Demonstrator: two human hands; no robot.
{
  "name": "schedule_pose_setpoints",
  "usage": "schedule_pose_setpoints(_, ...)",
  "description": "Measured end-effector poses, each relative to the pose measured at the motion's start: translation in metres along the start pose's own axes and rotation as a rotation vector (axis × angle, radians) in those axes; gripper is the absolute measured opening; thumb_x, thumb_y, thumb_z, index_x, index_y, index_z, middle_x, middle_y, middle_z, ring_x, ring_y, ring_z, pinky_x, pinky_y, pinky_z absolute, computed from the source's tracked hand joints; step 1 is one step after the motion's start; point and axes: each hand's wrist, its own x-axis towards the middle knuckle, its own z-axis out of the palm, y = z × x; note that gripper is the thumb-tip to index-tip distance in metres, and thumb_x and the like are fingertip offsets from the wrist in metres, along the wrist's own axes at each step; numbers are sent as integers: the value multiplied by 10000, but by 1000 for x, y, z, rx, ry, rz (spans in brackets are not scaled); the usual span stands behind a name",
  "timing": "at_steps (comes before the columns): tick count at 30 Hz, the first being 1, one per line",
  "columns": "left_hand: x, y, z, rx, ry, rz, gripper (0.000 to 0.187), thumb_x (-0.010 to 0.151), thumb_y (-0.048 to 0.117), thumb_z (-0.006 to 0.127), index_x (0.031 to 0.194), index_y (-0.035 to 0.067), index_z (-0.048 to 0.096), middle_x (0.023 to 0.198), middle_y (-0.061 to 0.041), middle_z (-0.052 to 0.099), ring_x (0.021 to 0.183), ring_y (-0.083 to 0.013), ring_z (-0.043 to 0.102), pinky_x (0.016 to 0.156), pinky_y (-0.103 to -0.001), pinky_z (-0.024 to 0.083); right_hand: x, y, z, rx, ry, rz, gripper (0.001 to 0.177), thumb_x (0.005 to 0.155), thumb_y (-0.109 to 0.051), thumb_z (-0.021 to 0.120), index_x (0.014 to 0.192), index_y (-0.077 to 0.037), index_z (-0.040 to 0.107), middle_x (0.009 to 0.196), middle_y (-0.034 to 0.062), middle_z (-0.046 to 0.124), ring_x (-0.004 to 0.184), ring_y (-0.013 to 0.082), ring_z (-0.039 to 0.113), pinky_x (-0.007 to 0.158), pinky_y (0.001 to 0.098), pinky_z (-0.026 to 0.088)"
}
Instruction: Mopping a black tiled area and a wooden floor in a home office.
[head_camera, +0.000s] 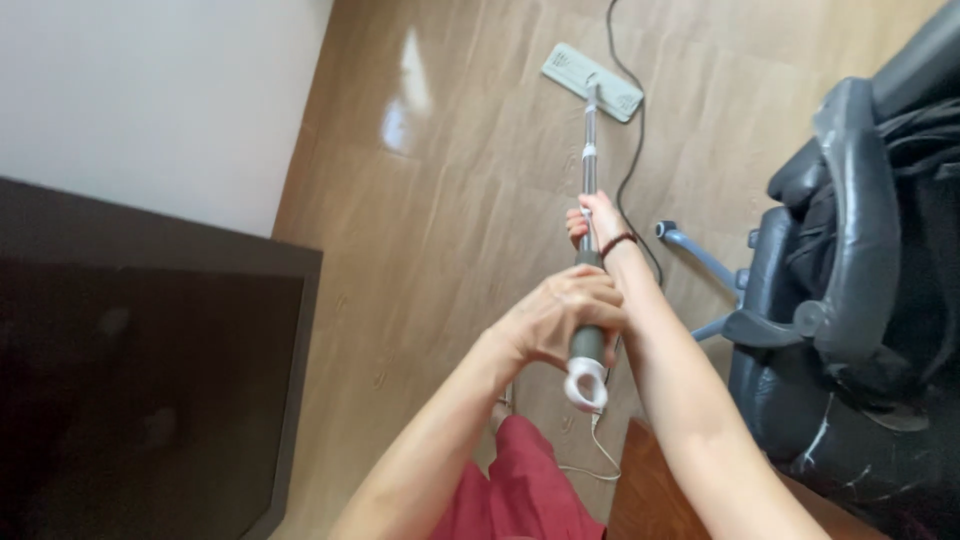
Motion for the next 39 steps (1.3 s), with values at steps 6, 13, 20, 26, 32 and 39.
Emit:
schedule_pose_setpoints(6,-45,15,-22,52,87,-80,188,663,154,739,747,110,576,803,-22,588,890,-232,634,1035,-382,481,9,44,43,-118,72,-84,288,963,-126,527,957,-294,294,679,23,414,486,76,389,370,209,334)
schedule_pose_setpoints(13,-126,84,-6,84,156,-100,208,650,143,739,715,98,547,765,-37,552,845,-245,615,997,-387,480,-41,147,72,-217,73,-32,304,942,-109,519,995,-331,319,652,6,392,475,64,367,361,199,309)
schedule_pose_setpoints(20,-238,214,14,145,227,-182,206,660,134,748,719,97,554,742,-33,544,818,-234,610,984,-375,495,-131,304,104,-227,38,92,266,959,-151,532,964,-314,323,637,8,398,463,80,376,350,205,313)
schedule_pose_setpoints(26,-285,338,-6,167,278,-235,172,683,122,738,734,112,575,743,-19,569,803,-216,629,947,-354,498,-198,405,126,-91,-125,298,246,973,-198,542,841,-227,336,598,-22,382,463,71,410,347,198,357)
schedule_pose_setpoints(32,-294,358,-17,135,305,-231,208,663,139,741,713,114,541,726,-23,567,774,-219,623,859,-342,481,-209,424,139,7,-173,416,274,985,-193,551,782,-165,369,588,-39,387,461,49,416,349,179,376)
schedule_pose_setpoints(39,-290,289,-39,168,298,-200,218,617,152,728,668,133,516,686,-2,553,741,-208,613,833,-338,467,-136,392,156,-34,-177,395,241,981,-196,546,817,-192,369,597,-34,401,458,59,412,351,188,362)
